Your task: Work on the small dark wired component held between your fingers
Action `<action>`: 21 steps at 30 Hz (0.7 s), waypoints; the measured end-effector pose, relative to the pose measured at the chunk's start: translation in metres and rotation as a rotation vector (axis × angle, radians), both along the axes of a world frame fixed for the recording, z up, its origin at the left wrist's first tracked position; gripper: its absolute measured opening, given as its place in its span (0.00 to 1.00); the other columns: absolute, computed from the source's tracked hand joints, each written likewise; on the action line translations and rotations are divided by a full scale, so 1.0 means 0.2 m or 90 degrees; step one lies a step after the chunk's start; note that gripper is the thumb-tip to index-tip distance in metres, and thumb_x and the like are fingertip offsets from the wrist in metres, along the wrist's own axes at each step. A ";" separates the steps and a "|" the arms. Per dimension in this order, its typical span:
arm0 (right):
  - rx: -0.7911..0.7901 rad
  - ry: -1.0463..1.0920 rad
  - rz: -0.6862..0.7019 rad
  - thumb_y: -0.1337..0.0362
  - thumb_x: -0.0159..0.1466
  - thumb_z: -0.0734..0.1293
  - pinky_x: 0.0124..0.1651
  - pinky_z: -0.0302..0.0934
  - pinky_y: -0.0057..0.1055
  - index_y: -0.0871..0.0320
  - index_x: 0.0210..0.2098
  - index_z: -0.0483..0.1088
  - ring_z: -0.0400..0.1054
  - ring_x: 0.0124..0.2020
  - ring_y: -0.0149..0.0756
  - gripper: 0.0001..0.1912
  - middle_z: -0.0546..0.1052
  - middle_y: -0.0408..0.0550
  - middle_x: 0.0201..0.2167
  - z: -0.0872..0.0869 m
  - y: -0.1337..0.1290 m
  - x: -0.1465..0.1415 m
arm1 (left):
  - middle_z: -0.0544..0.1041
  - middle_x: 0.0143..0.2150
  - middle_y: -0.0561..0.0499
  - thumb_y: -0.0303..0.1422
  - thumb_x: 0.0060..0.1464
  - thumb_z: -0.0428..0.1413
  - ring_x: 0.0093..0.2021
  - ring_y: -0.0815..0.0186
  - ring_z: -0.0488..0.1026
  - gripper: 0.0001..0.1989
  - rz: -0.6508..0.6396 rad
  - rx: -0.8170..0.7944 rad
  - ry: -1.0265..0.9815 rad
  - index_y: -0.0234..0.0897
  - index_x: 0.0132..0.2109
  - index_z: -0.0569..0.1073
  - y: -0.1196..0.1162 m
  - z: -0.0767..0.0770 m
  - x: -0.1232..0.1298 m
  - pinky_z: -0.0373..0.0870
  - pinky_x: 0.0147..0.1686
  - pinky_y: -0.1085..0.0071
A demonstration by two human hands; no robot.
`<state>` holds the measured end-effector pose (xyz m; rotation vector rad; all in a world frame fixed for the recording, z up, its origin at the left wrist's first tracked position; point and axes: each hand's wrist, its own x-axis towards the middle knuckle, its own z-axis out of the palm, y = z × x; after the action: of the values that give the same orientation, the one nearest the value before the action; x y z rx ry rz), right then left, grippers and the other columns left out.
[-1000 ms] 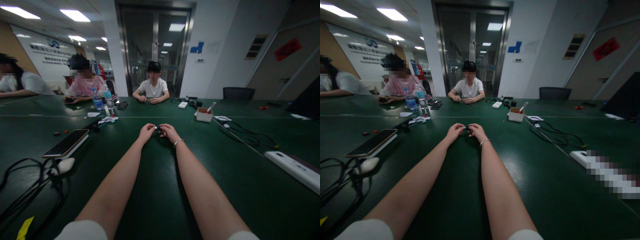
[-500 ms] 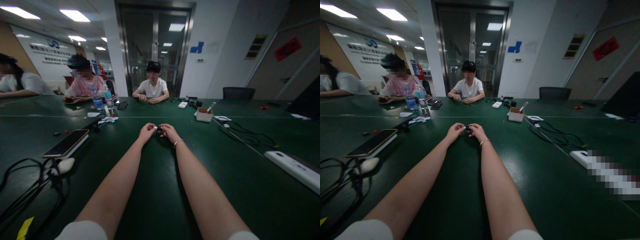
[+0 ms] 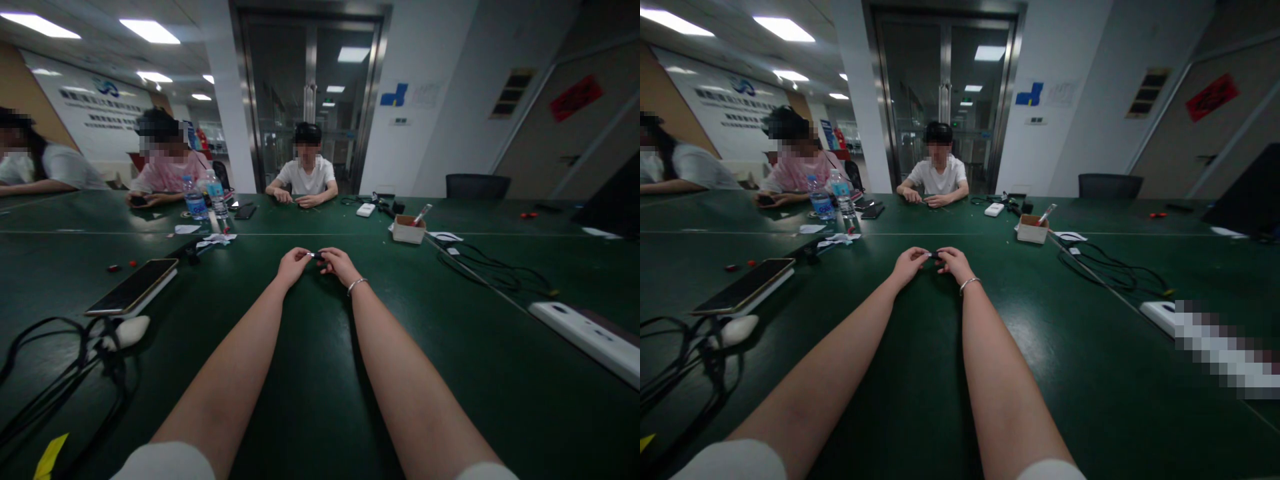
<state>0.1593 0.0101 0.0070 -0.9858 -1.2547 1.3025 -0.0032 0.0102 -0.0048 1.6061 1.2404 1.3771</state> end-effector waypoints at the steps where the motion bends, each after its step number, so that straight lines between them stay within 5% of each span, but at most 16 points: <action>1: 0.000 0.000 -0.001 0.72 0.61 0.63 0.22 0.68 0.23 0.62 0.37 0.70 0.58 0.12 0.21 0.05 0.73 0.42 0.19 0.00 0.00 0.00 | 0.76 0.35 0.49 0.35 0.47 0.59 0.35 0.67 0.71 0.10 0.002 0.004 -0.003 0.37 0.37 0.74 0.00 0.00 0.00 0.67 0.34 0.72; 8: 0.004 0.000 0.003 0.71 0.62 0.64 0.22 0.68 0.23 0.62 0.37 0.70 0.58 0.13 0.21 0.05 0.73 0.42 0.19 0.00 0.00 0.00 | 0.72 0.29 0.53 0.35 0.49 0.56 0.30 0.69 0.70 0.10 -0.028 0.006 0.004 0.38 0.40 0.73 -0.02 0.01 0.00 0.66 0.30 0.73; 21: -0.001 0.007 0.000 0.70 0.61 0.65 0.21 0.68 0.23 0.63 0.37 0.70 0.58 0.12 0.20 0.04 0.73 0.41 0.19 0.01 -0.01 0.00 | 0.76 0.37 0.48 0.31 0.49 0.57 0.36 0.66 0.72 0.09 -0.007 0.025 0.001 0.36 0.39 0.74 -0.03 0.01 0.00 0.68 0.38 0.69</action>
<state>0.1592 0.0080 0.0083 -0.9785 -1.2459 1.3068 -0.0028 0.0051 -0.0019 1.6386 1.2115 1.4009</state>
